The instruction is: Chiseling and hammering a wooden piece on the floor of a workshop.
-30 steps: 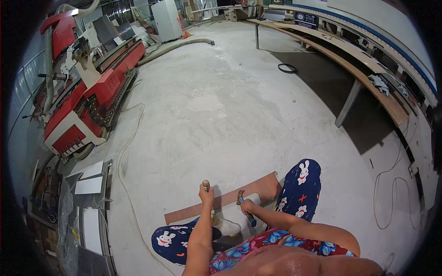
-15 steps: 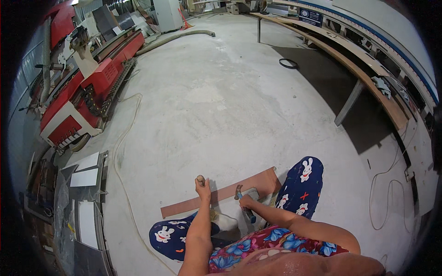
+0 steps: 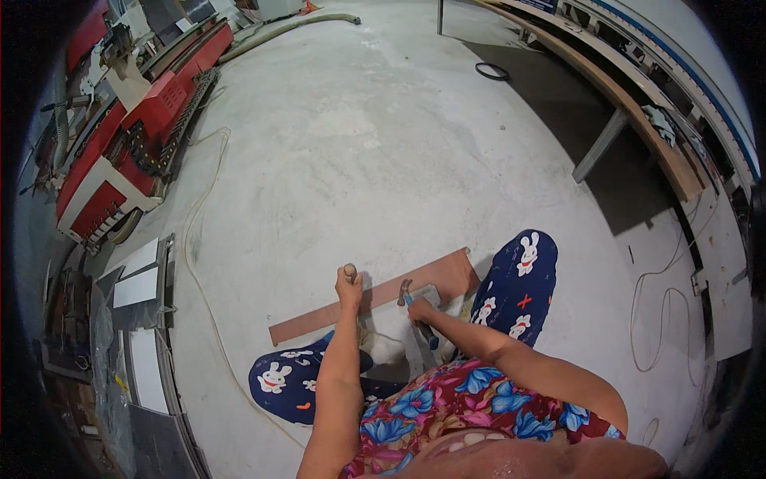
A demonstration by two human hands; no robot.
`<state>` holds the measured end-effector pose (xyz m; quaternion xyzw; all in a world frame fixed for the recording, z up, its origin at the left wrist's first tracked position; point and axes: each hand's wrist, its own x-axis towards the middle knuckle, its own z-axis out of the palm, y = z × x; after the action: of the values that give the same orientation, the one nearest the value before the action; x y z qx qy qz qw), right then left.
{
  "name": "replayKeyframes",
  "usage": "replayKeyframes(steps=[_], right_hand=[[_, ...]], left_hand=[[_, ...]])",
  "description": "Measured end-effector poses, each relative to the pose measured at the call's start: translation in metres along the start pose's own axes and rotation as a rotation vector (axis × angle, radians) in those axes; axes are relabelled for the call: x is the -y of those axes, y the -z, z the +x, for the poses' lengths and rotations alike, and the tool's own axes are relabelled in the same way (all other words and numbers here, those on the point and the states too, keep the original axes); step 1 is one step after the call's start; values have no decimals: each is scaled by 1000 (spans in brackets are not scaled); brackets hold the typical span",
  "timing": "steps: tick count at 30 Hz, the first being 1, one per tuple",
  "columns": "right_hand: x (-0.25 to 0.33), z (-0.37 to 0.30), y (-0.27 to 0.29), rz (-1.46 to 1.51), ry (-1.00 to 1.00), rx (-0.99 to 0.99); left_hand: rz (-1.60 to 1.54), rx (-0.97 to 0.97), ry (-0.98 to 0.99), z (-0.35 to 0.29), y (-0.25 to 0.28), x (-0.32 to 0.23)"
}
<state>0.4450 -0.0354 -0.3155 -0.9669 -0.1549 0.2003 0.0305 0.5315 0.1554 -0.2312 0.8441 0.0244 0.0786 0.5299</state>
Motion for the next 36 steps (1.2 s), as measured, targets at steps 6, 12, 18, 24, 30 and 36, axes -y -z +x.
replayKeyframes(steps=[6, 12, 18, 24, 30, 36], right_hand=[[1, -6, 19, -91, 123, 142], [-3, 4, 6, -15, 165, 151], [-6, -7, 12, 763, -282, 95], [-1, -15, 34, 846, -528, 82], [-11, -3, 12, 852, -449, 88], [-7, -1, 11, 912, -500, 99]], left_hand=[[27, 44, 15, -5, 2, -3], [98, 49, -11, -9, 10, 16], [75, 79, 28, -8, 3, 13], [-22, 99, 38, -16, -1, -7], [23, 85, -11, -13, 2, -2], [-27, 107, 11, -10, -3, 0]])
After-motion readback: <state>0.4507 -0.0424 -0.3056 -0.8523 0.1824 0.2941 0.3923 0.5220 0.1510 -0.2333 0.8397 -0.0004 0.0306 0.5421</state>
